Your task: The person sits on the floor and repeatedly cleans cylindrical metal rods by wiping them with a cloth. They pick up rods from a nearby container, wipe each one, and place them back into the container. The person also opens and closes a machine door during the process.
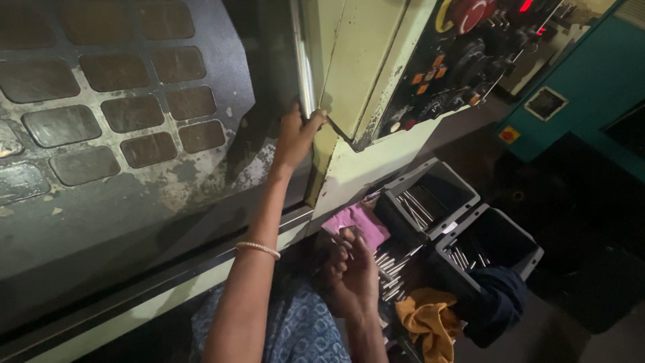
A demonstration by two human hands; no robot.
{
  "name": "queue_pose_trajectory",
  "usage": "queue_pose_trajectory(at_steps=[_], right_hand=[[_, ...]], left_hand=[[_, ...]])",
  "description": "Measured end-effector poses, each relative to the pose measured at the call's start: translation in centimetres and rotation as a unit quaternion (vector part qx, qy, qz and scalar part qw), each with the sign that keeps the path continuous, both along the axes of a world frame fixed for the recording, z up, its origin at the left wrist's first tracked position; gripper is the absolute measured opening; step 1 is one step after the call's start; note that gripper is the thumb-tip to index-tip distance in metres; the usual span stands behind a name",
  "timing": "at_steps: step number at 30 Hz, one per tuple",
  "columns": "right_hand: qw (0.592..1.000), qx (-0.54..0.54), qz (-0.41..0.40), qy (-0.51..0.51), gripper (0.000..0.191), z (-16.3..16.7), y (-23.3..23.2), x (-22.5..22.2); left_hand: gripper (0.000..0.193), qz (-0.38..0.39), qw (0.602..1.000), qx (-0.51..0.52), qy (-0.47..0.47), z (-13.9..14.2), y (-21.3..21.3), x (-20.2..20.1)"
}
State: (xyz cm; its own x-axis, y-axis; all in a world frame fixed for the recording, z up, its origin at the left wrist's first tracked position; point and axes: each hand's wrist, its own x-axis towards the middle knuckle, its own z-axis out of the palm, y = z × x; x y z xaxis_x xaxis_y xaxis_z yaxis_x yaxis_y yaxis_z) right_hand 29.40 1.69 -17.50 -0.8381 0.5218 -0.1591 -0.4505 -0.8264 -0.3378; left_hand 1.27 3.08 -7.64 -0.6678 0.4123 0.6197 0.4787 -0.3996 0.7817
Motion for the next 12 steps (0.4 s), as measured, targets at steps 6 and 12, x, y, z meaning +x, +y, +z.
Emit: queue_pose_trajectory(at_steps=[6,12], right_hand=[[0.999,-0.029,0.015,-0.034,0.027,-0.5,-0.8,-0.1],[0.998,-0.014,-0.003,-0.065,0.030,-1.0,-1.2,-0.5]], left_hand=[[0.064,-0.031,0.995,-0.024,-0.088,0.6,-0.8,0.4],[0.067,-0.055,0.998,-0.004,-0.033,1.3,-1.3,0.7]])
